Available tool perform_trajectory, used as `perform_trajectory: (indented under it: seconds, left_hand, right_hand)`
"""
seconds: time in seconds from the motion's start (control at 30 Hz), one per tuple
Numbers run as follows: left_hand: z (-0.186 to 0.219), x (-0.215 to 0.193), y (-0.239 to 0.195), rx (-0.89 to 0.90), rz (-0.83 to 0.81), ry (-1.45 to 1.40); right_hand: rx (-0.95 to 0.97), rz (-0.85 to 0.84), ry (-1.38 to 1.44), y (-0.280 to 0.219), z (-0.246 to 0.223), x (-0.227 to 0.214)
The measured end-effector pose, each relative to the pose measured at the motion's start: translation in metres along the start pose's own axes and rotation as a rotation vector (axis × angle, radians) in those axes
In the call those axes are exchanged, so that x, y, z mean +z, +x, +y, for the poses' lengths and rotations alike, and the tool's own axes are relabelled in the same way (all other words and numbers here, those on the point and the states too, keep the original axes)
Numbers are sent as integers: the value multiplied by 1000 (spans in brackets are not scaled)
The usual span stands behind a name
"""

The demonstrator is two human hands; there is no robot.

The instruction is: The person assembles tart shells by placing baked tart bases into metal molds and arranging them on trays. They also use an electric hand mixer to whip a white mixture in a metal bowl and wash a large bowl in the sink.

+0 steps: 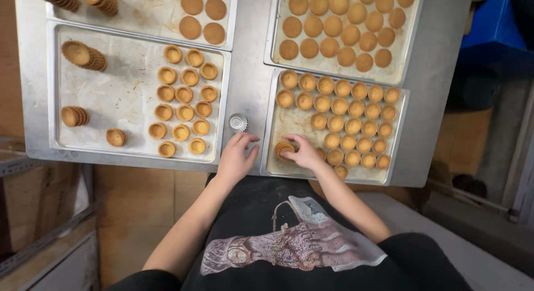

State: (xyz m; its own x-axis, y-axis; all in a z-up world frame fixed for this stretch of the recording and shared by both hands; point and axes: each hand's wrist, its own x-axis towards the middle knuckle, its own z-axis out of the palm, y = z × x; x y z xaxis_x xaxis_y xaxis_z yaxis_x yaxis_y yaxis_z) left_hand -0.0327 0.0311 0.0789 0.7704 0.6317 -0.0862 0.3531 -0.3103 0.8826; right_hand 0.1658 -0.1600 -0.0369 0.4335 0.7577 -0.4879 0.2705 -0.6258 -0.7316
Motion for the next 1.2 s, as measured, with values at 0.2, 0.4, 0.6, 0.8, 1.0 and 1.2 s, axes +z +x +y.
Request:
perform_trajectory:
  seconds: [0.2,0.4,0.6,0.8,1.0,1.2]
  left_hand:
    - [-3,-20,-15,-102,35,9]
    - [-23,-63,-41,-107,220,-20]
    - [-77,-141,-69,-143,304,-42]
    - [-133,-242,-102,-104,215,-112]
    - [-172,-323,-124,-137,159,-119]
    - [-193,-354,-98,-117,143,-80]
  right_hand:
    - [21,-111,206,0,4,0]
    - [82,79,-143,-3,-49,-43]
    - [-271,187,-287,24,-164,32]
    - [-37,21,-917,75,-211,114]
    - [44,353,-737,85,-142,146]
    - [194,677,180,103,-153,146]
